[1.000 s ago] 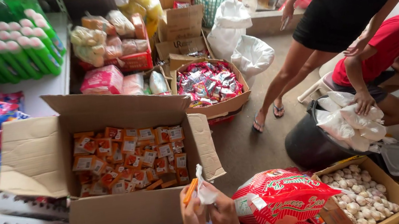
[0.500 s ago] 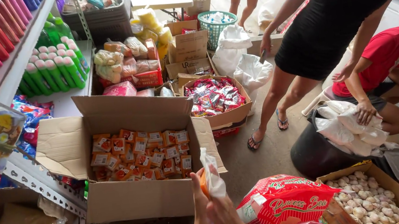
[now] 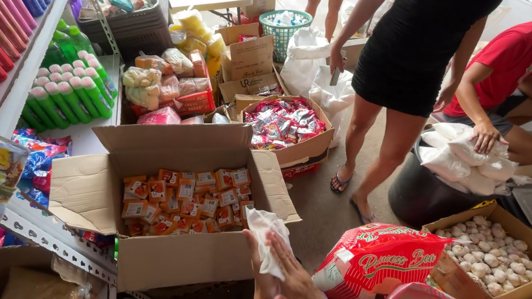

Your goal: Wiping individual bars of soap with a cloth and arranging them neatly on shop shelves.

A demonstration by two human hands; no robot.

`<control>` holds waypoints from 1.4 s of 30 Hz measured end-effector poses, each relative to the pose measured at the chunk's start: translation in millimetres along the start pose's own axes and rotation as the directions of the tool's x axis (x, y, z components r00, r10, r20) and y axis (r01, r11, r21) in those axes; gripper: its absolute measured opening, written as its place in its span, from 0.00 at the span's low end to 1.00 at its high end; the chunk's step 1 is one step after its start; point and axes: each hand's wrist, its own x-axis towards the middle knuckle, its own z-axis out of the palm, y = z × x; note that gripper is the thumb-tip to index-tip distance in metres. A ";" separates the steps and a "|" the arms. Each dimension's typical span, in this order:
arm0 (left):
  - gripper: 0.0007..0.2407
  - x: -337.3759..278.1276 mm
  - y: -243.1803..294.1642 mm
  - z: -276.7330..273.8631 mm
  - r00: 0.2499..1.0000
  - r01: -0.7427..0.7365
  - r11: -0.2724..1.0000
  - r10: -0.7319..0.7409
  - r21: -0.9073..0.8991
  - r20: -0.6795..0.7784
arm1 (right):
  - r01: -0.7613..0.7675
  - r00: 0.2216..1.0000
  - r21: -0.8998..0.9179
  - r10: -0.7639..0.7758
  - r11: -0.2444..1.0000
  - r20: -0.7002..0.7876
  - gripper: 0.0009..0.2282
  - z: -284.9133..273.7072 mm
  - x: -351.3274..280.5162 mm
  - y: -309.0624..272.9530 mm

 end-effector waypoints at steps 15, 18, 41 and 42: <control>0.38 -20.2 58.3 18.6 0.982 0.041 0.984 -0.009 0.171 -0.188 | -0.135 0.990 0.150 0.128 0.979 0.056 0.33 13.3 16.8 8.8; 0.38 -13.9 47.2 8.4 0.979 0.084 0.990 -0.062 0.109 -0.195 | -0.144 0.989 0.102 0.138 0.984 0.062 0.35 8.4 31.6 -1.5; 0.35 72.2 192.3 -18.3 0.986 -0.079 0.755 0.155 0.651 -0.061 | -0.048 0.997 0.147 0.039 0.988 0.059 0.13 -3.9 220.5 31.3; 0.36 75.2 203.9 -12.6 0.989 -0.065 0.696 0.142 0.716 -0.049 | -0.031 0.997 0.151 0.020 0.988 0.078 0.14 -3.9 231.0 25.0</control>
